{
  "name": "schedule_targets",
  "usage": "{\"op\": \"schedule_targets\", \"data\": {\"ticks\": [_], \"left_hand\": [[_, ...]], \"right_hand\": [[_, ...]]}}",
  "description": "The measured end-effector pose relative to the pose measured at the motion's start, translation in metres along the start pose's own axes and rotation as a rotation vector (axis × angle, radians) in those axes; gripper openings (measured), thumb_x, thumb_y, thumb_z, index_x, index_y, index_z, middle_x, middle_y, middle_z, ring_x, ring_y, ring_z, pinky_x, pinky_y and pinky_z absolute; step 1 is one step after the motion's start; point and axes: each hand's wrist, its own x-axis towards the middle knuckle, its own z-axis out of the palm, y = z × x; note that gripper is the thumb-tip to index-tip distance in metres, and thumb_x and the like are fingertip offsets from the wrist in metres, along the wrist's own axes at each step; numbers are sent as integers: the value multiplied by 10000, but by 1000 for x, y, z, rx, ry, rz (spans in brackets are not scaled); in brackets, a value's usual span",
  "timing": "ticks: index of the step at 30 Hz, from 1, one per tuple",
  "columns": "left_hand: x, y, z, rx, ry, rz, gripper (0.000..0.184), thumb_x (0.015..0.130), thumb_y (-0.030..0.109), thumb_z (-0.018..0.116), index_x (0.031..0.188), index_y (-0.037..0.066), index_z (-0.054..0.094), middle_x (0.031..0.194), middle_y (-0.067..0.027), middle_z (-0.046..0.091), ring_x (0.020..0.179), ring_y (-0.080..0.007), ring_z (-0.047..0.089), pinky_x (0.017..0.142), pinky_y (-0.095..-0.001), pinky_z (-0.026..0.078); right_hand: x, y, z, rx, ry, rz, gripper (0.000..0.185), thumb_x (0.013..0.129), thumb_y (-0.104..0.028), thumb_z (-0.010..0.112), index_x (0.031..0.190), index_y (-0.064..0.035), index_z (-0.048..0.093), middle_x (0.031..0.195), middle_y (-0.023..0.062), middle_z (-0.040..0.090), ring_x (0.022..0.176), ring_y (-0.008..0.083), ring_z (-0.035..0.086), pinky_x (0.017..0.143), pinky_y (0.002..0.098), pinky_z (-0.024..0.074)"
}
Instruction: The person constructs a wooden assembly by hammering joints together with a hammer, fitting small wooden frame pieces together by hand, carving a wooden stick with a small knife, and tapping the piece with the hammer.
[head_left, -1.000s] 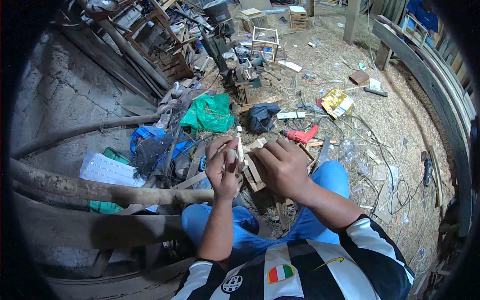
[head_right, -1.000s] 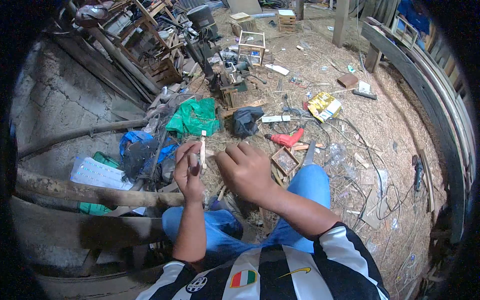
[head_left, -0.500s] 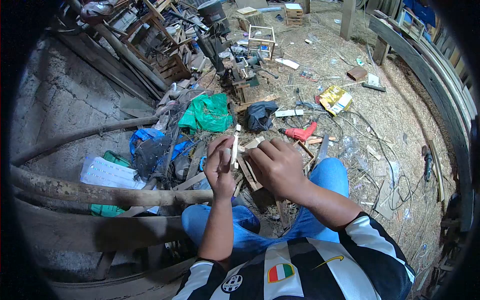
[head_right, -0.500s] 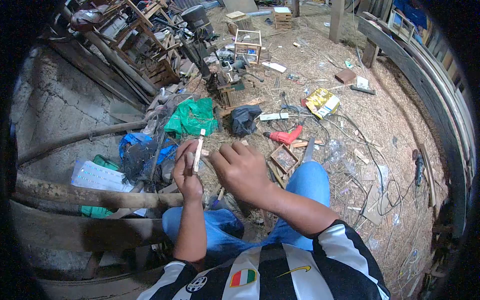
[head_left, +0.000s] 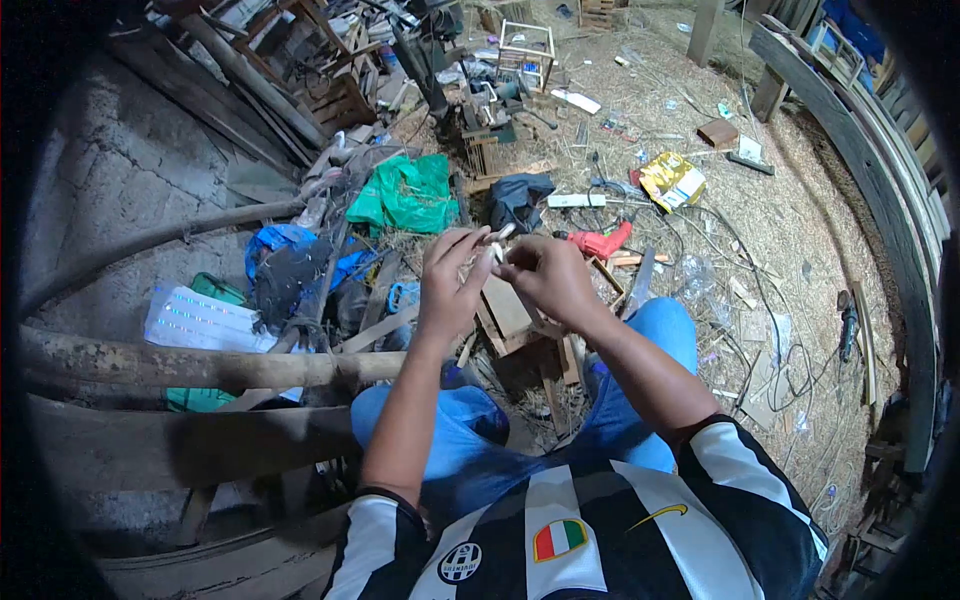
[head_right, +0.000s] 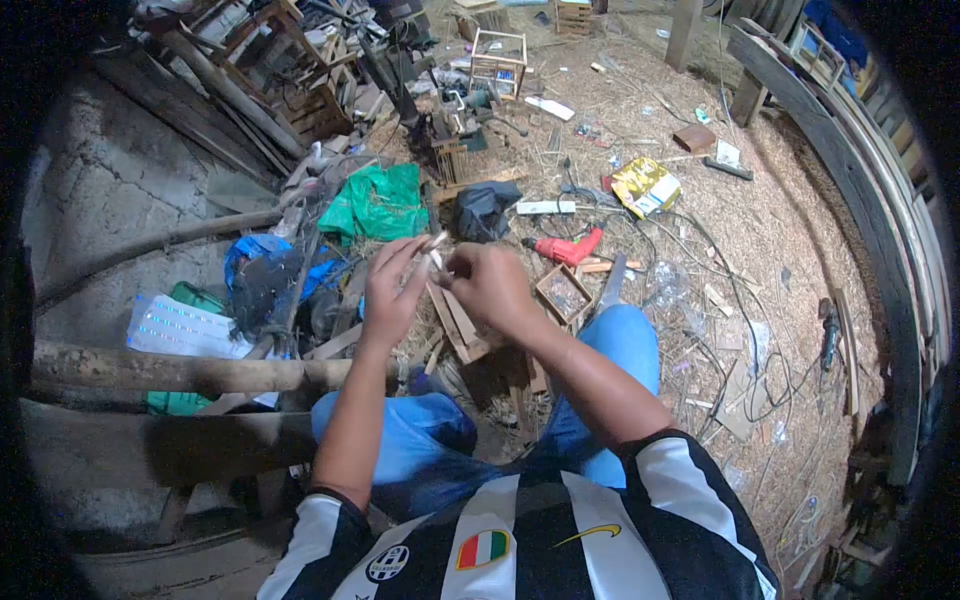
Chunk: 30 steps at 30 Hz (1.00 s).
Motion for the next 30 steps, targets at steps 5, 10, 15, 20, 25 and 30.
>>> {"op": "schedule_targets", "data": {"ticks": [5, 10, 15, 20, 25, 30], "left_hand": [[-28, -78, 41, -124, -137, -158, 313, 898, 138, 671, 1176, -4, 686, 1072, -164, 661, 1004, -302, 623, 912, -366, 476], [-42, -113, 54, -356, -156, -598, 302, 935, 200, 674, 1166, 7, 698, 948, -103, 678, 850, -184, 621, 791, -293, 482], [-14, -97, 17, -419, -122, -627, 303, 971, 222, 654, 1170, 0, 700, 918, -33, 680, 818, -77, 572, 743, -244, 464], [1, -85, 12, -537, -72, -616, 301, 979, 202, 646, 1156, -37, 689, 958, -35, 698, 846, -65, 594, 767, -232, 479], [2, -67, 5, -388, -109, -534, 280, 956, 197, 667, 1113, -33, 703, 958, -77, 714, 806, -92, 622, 730, -255, 493], [4, -65, 2, -257, -116, -470, 277, 932, 198, 691, 1093, -26, 714, 891, -96, 705, 749, -108, 609, 687, -265, 485]], "right_hand": [[14, 109, 62, 120, -158, 209, 347, 785, -331, 810, 814, 8, 741, 680, 132, 704, 619, 233, 690, 622, 365, 533], [9, 184, 113, 274, -242, 439, 320, 795, -308, 803, 824, 8, 762, 688, 107, 715, 584, 152, 663, 582, 333, 520], [19, 230, 153, 253, -291, 589, 271, 819, -253, 790, 898, 4, 768, 694, 89, 713, 582, 140, 659, 568, 318, 535], [25, 281, 192, 244, -299, 616, 289, 809, -281, 793, 914, -12, 769, 717, 123, 719, 617, 193, 692, 627, 359, 550], [25, 268, 195, 53, -266, 518, 316, 781, -183, 748, 1014, 30, 733, 746, 171, 712, 615, 198, 699, 615, 343, 565], [12, 263, 194, -30, -219, 488, 407, 784, -280, 775, 1070, 5, 724, 959, 191, 735, 891, 300, 723, 827, 384, 552]]}}
